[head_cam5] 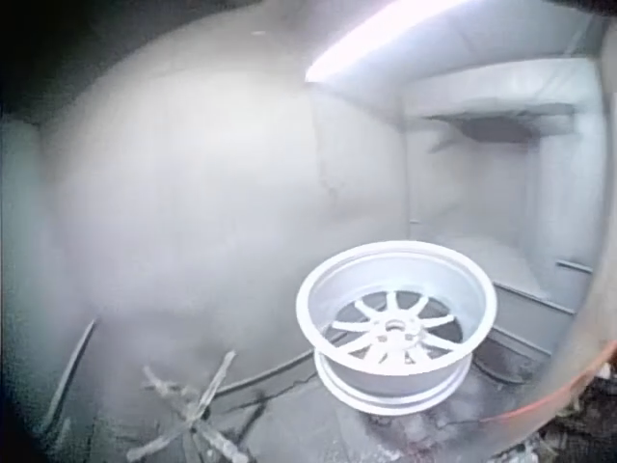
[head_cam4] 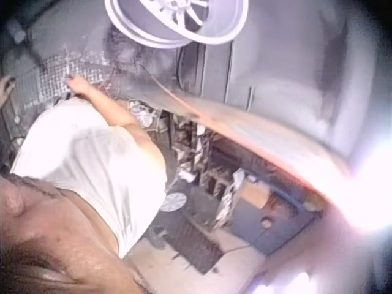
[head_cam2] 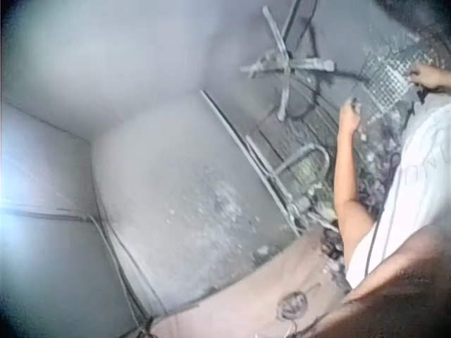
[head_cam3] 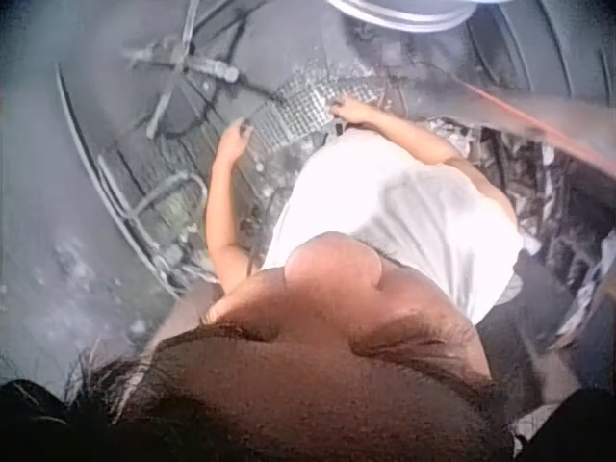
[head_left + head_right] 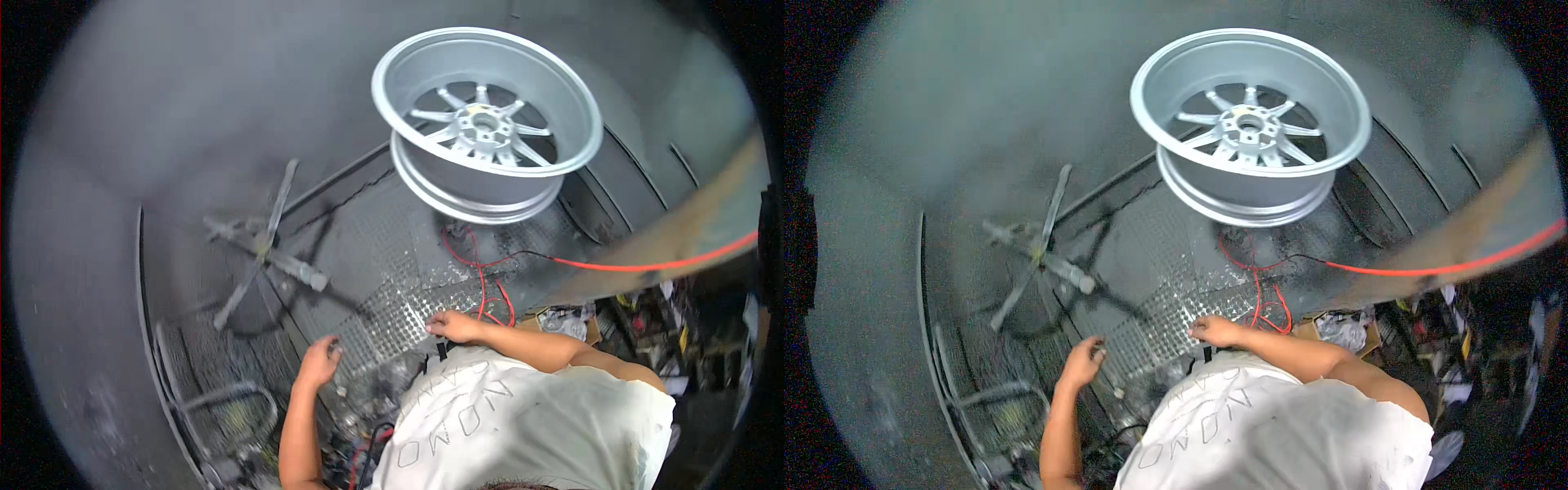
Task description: Spray painting and detailing a car rim in a workshop.
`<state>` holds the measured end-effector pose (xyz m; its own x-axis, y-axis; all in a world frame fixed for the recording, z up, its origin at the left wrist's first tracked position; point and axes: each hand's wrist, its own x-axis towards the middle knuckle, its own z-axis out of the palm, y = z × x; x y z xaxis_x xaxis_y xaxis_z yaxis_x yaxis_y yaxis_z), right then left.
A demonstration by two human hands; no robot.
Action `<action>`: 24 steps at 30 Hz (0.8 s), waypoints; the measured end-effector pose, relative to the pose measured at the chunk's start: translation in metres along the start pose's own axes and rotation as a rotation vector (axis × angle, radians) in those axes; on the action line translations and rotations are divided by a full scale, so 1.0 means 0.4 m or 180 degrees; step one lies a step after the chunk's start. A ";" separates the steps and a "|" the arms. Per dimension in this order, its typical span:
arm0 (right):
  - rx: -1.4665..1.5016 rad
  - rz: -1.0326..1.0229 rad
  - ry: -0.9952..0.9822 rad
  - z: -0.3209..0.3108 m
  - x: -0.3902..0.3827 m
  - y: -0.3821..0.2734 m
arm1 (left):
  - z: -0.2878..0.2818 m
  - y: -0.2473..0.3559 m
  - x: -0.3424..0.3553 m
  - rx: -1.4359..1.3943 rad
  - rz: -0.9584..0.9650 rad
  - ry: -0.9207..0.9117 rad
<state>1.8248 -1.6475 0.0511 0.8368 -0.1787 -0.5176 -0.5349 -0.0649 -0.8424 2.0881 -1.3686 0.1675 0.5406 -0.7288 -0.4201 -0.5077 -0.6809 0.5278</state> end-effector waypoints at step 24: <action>0.5848 0.0477 -0.2836 -0.253 -0.033 -0.673 | -0.525 1.570 0.827 0.1975 0.3207 0.1493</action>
<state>1.9459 -1.7270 0.3001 0.9254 0.3786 -0.0179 -0.3458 0.8625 0.3695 2.0890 -2.0222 0.5151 -0.1457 -0.9322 0.3314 -0.9890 0.1453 -0.0259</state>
